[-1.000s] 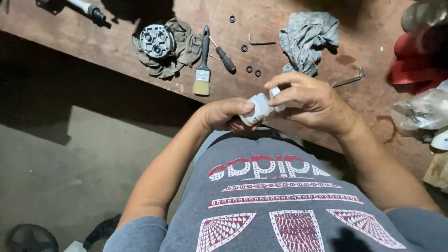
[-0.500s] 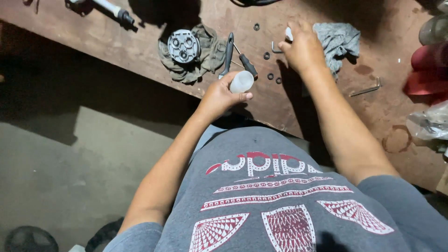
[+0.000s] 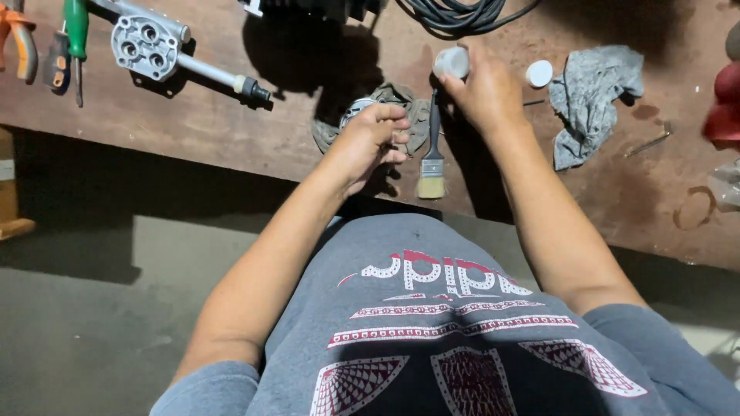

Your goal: The person is reassembling a mechanical pump head on a workbench, which involves cleaning internal chambers with a brush, removing old seals, and installing new components and O-rings.

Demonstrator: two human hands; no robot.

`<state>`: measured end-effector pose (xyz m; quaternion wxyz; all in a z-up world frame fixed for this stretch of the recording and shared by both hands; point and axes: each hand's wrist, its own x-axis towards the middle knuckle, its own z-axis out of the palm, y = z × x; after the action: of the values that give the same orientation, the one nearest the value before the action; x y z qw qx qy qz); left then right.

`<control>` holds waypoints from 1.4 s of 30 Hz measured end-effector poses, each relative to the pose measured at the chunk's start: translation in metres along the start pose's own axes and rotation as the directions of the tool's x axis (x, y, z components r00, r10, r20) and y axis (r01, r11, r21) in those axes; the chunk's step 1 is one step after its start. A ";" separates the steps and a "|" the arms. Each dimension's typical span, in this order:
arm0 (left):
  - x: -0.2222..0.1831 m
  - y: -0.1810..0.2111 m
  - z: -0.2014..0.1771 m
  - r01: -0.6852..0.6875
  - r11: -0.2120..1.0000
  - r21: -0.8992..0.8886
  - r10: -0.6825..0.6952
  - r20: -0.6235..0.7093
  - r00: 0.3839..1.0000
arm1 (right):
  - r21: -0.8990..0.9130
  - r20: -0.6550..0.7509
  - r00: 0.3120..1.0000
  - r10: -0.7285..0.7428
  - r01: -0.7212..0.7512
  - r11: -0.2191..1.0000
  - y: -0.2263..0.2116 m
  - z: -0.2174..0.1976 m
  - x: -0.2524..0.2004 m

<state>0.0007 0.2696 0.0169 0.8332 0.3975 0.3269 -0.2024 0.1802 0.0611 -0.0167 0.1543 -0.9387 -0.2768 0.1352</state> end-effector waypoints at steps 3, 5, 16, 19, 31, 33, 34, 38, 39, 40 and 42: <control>0.004 0.013 -0.021 0.016 0.997 -0.080 -0.013 0.040 0.999 | -0.007 0.086 0.994 0.075 -0.075 0.997 0.011 0.022 0.014; 0.002 0.017 -0.030 0.003 0.999 -0.038 0.000 0.081 0.997 | 0.087 0.020 0.997 0.074 -0.075 0.993 -0.001 0.010 -0.001; 0.021 0.025 -0.039 0.036 0.995 -0.091 -0.019 0.176 0.984 | -0.402 0.109 0.982 -0.152 0.184 0.897 0.032 0.036 0.006; 0.020 0.025 -0.045 0.038 0.998 -0.059 -0.022 0.241 0.970 | -0.426 0.150 0.981 -0.124 0.177 0.887 0.036 0.038 0.006; 0.008 0.020 -0.040 -0.263 0.942 0.208 0.242 0.121 0.963 | 0.038 0.023 0.999 -0.041 0.040 0.998 -0.035 -0.034 -0.043; 0.012 0.017 -0.045 -0.332 0.932 0.147 0.320 0.098 0.942 | 0.273 -0.110 0.983 -0.147 0.172 0.946 -0.062 -0.052 -0.066; 0.014 0.016 -0.048 -0.418 0.879 0.228 0.406 0.101 0.908 | 0.403 -0.094 0.989 -0.114 0.143 0.904 -0.078 -0.056 -0.077; 0.001 0.025 -0.039 -0.553 0.770 0.318 0.543 0.130 0.830 | 0.525 -0.092 0.987 -0.131 0.160 0.836 -0.120 -0.061 -0.095; 0.002 0.023 -0.039 -0.553 0.770 0.318 0.542 0.131 0.830 | 0.525 -0.092 0.987 -0.130 0.159 0.836 -0.121 -0.059 -0.096; 0.002 0.021 -0.039 -0.563 0.765 0.311 0.551 0.135 0.823 | 0.531 -0.116 0.984 -0.134 0.175 0.829 -0.121 -0.057 -0.097; -0.001 0.023 -0.038 -0.577 0.756 0.310 0.566 0.134 0.814 | 0.541 -0.143 0.979 -0.145 0.200 0.817 -0.121 -0.053 -0.098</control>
<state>-0.0008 0.3136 0.0119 0.7795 0.6111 0.1373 0.0024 0.0610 0.0920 0.0923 0.4434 -0.8304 -0.3023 0.1497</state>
